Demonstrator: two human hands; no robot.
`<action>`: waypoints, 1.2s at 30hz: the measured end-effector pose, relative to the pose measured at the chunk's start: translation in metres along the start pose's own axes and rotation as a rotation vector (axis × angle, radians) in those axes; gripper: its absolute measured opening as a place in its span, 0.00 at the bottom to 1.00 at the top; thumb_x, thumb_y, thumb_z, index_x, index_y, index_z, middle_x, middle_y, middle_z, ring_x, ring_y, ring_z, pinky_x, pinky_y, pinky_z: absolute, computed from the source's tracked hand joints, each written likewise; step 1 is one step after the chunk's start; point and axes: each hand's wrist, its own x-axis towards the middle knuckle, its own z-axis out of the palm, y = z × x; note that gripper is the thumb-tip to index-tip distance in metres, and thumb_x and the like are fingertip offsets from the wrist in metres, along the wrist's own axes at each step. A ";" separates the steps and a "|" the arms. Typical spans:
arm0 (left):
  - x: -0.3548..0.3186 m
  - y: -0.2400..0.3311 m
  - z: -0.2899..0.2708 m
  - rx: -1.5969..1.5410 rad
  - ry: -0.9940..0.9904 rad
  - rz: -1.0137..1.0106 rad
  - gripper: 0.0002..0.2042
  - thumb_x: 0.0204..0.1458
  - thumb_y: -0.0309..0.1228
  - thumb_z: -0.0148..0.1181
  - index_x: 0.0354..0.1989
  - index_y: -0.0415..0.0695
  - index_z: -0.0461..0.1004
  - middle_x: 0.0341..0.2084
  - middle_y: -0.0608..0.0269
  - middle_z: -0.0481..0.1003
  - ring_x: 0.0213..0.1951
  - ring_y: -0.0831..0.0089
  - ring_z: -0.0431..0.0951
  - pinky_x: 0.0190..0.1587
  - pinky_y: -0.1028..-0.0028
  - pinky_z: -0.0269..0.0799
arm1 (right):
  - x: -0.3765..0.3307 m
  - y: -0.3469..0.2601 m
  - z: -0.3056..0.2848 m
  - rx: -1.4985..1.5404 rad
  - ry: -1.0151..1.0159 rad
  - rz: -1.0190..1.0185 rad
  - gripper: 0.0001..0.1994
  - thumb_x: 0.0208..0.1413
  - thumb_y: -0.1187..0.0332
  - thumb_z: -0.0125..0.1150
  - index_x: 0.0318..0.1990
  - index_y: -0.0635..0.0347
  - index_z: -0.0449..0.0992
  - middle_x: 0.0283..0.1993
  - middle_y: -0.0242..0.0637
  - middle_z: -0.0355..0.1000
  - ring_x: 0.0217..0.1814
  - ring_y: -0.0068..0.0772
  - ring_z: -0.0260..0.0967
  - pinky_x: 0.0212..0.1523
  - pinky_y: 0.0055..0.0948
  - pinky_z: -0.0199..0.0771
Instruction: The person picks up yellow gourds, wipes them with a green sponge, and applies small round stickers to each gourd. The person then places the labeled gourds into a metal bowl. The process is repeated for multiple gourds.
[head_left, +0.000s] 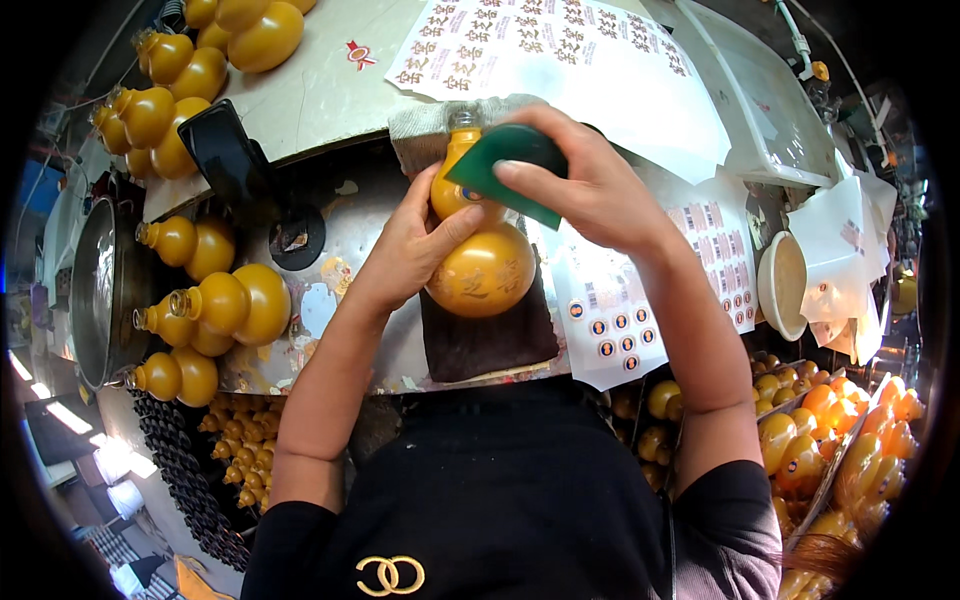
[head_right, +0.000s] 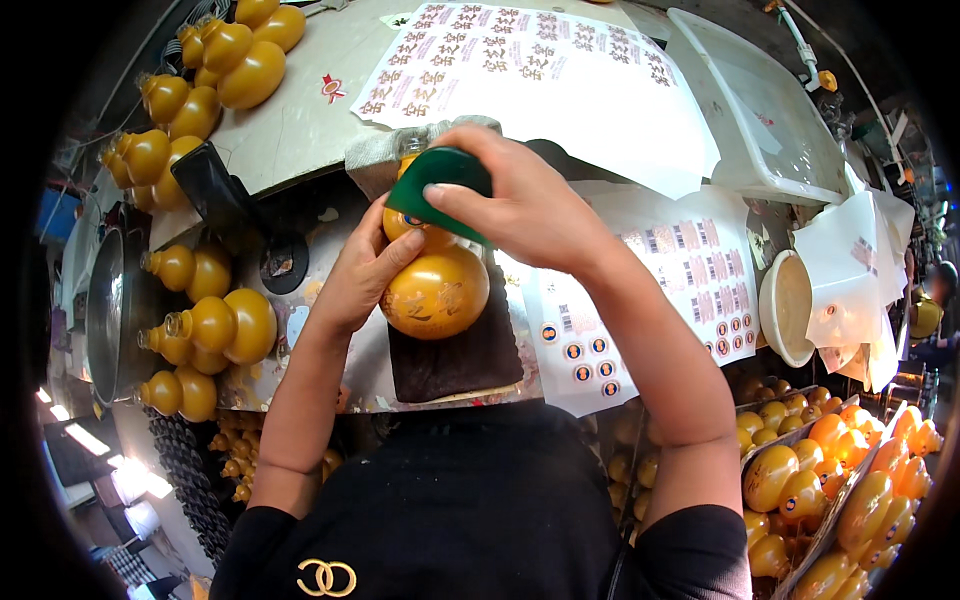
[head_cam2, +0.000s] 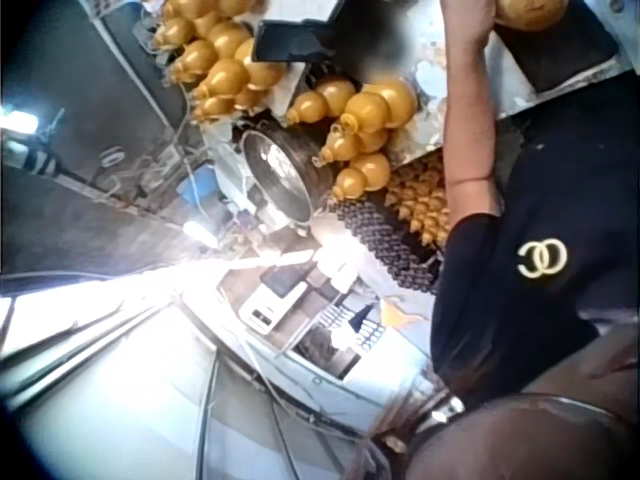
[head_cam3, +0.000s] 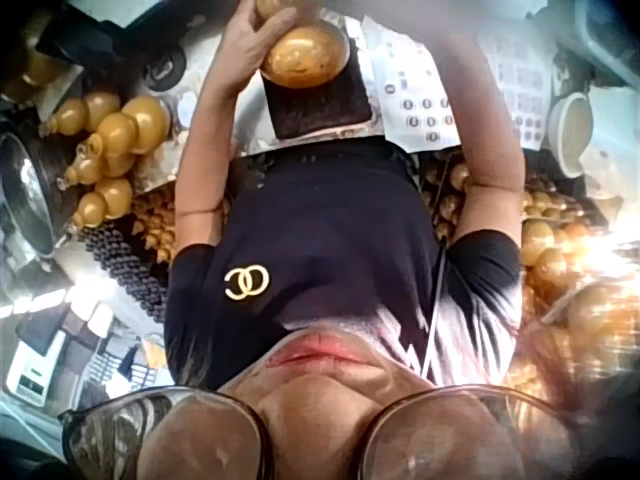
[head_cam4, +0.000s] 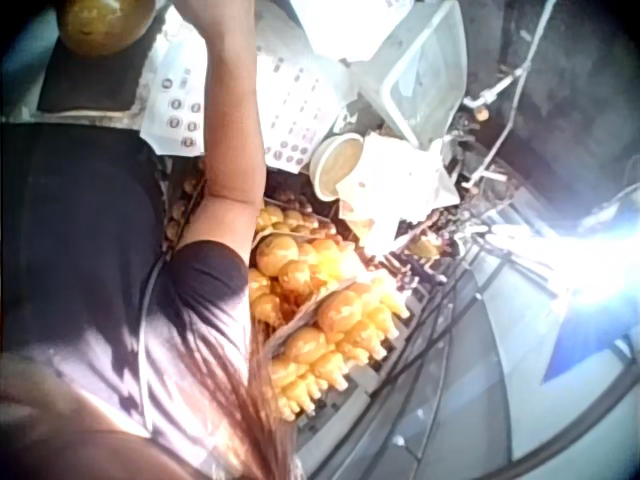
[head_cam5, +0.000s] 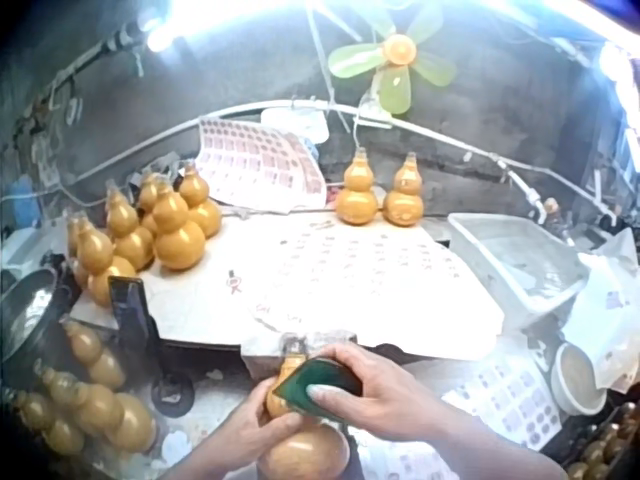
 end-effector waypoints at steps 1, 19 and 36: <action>0.000 0.000 0.001 -0.005 0.003 0.001 0.29 0.57 0.37 0.61 0.62 0.38 0.56 0.49 0.58 0.69 0.51 0.74 0.71 0.53 0.73 0.69 | 0.008 0.001 -0.003 -0.138 -0.038 -0.056 0.16 0.57 0.65 0.60 0.50 0.60 0.69 0.41 0.34 0.71 0.42 0.24 0.69 0.45 0.24 0.70; -0.001 -0.001 -0.008 -0.132 -0.059 -0.034 0.28 0.54 0.29 0.56 0.62 0.37 0.57 0.52 0.59 0.68 0.53 0.73 0.70 0.57 0.73 0.65 | -0.001 -0.002 0.017 -0.572 0.336 -0.673 0.13 0.44 0.78 0.61 0.40 0.57 0.75 0.34 0.38 0.74 0.39 0.43 0.71 0.40 0.35 0.70; 0.018 0.004 0.005 -0.114 0.108 -0.099 0.18 0.65 0.40 0.43 0.53 0.39 0.66 0.43 0.61 0.73 0.45 0.76 0.74 0.51 0.76 0.70 | -0.028 0.000 0.009 0.030 0.215 -0.052 0.15 0.57 0.64 0.59 0.47 0.63 0.71 0.40 0.38 0.72 0.43 0.27 0.69 0.47 0.27 0.68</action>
